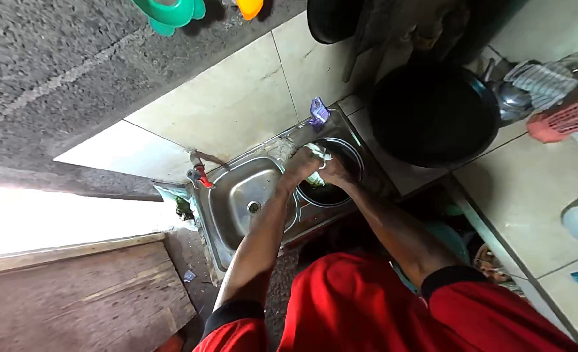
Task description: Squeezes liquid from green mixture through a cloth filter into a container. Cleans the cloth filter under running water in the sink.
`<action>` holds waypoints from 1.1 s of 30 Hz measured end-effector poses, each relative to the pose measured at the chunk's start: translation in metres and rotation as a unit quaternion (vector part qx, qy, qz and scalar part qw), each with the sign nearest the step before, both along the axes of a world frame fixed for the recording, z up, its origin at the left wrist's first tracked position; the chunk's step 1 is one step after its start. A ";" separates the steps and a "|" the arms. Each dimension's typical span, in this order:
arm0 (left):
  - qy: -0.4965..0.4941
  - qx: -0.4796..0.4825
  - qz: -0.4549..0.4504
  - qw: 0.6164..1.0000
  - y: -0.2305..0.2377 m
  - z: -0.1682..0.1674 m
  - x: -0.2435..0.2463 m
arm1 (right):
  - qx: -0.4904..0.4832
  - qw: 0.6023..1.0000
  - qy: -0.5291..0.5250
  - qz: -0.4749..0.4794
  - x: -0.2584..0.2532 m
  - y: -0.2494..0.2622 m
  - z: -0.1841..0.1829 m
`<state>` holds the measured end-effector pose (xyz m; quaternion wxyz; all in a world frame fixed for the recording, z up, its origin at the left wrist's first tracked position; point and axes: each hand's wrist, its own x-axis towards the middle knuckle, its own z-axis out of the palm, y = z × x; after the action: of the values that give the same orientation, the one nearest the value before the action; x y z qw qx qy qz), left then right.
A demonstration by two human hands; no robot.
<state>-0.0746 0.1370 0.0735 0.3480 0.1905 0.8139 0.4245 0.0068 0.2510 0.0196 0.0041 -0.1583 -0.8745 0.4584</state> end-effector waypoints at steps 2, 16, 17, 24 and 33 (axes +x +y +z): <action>0.051 -0.006 -0.055 0.997 -0.007 0.015 -0.002 | 0.001 0.999 0.001 0.032 -0.001 0.002 0.017; 0.073 0.172 -0.032 0.982 -0.090 0.006 -0.021 | -0.018 0.990 -0.130 0.052 -0.007 0.032 0.084; 0.076 0.145 -0.054 0.985 -0.083 0.004 -0.018 | -0.041 0.991 -0.118 0.055 -0.010 0.033 0.084; 0.143 0.100 -0.099 0.980 -0.030 0.015 -0.001 | -0.035 0.996 -0.048 0.073 -0.010 0.036 0.134; 0.260 0.106 -0.054 0.958 0.005 0.049 0.021 | -0.043 0.997 -0.007 0.060 -0.008 0.033 0.175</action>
<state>-0.0532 0.1418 0.1223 0.1248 0.3740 0.8149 0.4249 -0.0011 0.2838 0.1944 -0.0364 -0.1088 -0.8619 0.4940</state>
